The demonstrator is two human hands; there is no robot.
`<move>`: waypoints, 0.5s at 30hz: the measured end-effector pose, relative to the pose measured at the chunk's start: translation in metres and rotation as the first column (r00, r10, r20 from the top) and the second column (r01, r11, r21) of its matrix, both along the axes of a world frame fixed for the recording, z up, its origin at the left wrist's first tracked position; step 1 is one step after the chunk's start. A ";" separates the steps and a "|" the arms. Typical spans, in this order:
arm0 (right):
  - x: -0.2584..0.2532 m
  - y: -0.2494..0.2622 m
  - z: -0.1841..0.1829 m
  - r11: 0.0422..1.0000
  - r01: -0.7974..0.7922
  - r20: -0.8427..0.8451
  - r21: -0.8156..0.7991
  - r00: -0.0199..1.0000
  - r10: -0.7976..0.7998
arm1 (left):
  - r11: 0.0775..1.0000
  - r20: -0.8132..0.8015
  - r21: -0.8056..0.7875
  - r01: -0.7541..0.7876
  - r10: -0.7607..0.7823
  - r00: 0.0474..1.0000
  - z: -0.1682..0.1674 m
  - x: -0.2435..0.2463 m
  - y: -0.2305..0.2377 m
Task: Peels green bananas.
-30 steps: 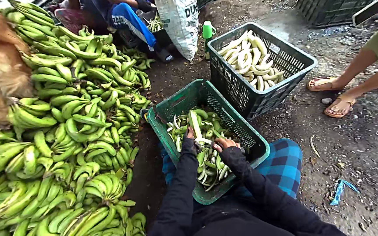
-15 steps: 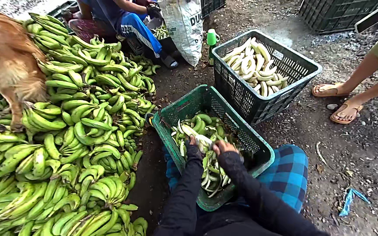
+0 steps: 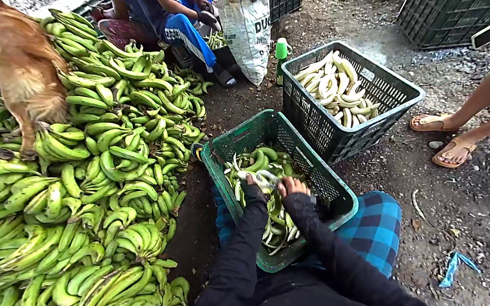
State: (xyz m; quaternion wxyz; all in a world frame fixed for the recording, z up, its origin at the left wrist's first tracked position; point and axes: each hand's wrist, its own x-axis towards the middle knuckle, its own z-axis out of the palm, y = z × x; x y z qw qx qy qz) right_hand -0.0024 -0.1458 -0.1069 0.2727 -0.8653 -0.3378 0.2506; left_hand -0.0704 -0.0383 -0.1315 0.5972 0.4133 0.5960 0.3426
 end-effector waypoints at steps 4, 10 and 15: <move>0.003 -0.002 0.006 0.998 0.006 -0.073 -0.067 0.997 -0.011 | 0.985 -0.022 -0.084 0.151 -0.153 0.988 0.013 0.000 -0.007; 0.064 0.035 0.001 0.996 -0.051 0.064 0.075 0.997 0.046 | 0.935 0.084 -0.003 0.354 -0.352 0.932 0.033 -0.016 -0.023; -0.009 -0.015 0.012 0.998 -0.067 -0.005 0.009 0.998 0.067 | 0.996 -0.115 -0.087 -0.020 0.010 0.993 0.013 -0.001 0.012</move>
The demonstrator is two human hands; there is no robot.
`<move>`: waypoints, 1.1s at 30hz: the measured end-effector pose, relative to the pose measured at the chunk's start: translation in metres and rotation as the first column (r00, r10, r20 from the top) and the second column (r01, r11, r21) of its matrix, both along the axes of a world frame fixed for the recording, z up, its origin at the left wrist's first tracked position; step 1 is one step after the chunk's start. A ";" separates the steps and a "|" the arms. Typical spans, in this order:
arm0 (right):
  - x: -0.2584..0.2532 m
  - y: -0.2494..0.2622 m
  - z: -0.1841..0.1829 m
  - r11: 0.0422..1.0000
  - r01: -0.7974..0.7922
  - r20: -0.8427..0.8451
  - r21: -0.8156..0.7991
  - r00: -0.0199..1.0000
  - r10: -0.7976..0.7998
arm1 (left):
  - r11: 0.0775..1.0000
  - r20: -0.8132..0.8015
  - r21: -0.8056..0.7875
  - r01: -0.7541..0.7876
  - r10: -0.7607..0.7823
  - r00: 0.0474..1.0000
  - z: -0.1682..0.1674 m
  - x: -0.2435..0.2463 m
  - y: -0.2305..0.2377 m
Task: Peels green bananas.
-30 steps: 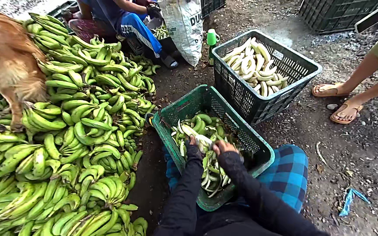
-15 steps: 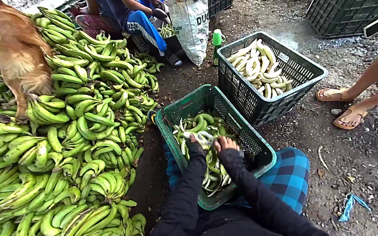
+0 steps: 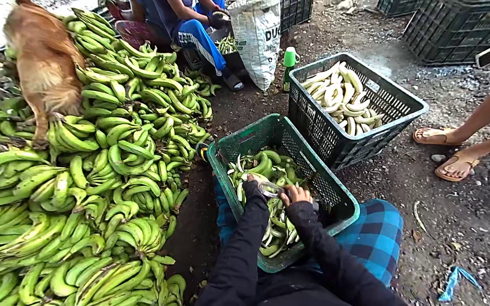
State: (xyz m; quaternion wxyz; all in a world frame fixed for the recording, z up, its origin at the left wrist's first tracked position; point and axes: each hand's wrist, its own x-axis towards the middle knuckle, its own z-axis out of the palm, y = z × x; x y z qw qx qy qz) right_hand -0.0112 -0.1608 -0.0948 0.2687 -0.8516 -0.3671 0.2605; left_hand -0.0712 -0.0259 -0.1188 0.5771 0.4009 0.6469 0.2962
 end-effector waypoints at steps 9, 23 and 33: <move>0.103 0.075 -0.035 0.991 -0.022 0.114 0.134 0.993 0.007 | 0.663 0.090 0.292 0.689 -0.736 0.671 0.013 -0.043 -0.013; 0.090 0.051 -0.071 0.999 0.023 0.048 0.033 0.999 -0.025 | 0.887 0.397 0.121 0.446 -0.455 0.797 0.014 -0.035 -0.035; 0.030 -0.029 -0.025 0.955 -0.273 -0.025 0.117 0.960 0.277 | 0.959 0.339 -0.113 0.258 -0.207 0.918 0.017 -0.023 -0.032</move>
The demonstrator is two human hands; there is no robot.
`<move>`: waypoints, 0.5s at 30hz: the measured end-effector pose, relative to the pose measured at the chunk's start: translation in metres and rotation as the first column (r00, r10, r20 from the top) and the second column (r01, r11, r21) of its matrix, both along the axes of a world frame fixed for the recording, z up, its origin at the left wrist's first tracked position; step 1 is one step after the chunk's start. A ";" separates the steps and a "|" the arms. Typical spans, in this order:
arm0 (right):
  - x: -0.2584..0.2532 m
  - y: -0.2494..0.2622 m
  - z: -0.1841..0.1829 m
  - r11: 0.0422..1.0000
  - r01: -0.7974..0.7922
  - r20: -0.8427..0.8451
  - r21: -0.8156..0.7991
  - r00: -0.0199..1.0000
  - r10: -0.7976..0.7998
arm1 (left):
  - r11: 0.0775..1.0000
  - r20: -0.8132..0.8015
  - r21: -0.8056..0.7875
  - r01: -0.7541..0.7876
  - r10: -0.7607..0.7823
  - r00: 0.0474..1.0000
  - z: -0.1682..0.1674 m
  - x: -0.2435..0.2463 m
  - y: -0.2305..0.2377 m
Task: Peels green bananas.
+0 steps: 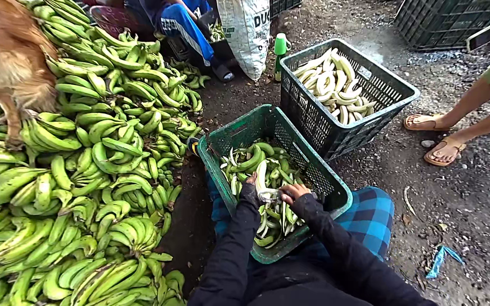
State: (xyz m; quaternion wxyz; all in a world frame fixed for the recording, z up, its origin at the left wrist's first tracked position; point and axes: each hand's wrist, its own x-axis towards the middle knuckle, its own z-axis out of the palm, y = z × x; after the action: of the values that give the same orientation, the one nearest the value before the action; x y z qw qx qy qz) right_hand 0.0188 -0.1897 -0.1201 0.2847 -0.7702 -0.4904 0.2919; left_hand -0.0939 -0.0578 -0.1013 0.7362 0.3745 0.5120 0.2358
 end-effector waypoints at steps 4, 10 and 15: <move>0.015 0.041 -0.007 0.974 0.171 -0.022 -0.146 0.984 -0.176 | 0.994 0.066 0.077 0.079 -0.085 0.994 0.004 -0.008 -0.015; 0.074 0.066 -0.055 0.824 0.535 -0.402 -0.187 0.724 -0.561 | 0.991 0.260 -0.076 0.107 -0.084 0.962 -0.023 -0.032 -0.003; 0.036 0.014 -0.074 0.978 0.040 -0.159 0.204 0.987 -0.008 | 0.990 0.040 -0.100 0.095 -0.091 0.995 -0.032 -0.029 0.011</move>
State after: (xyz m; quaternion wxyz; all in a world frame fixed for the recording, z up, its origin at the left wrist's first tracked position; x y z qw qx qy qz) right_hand 0.0553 -0.1756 -0.1937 0.4045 -0.7169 -0.4847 0.2959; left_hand -0.1229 -0.0467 -0.1330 0.7735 0.3559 0.4920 0.1814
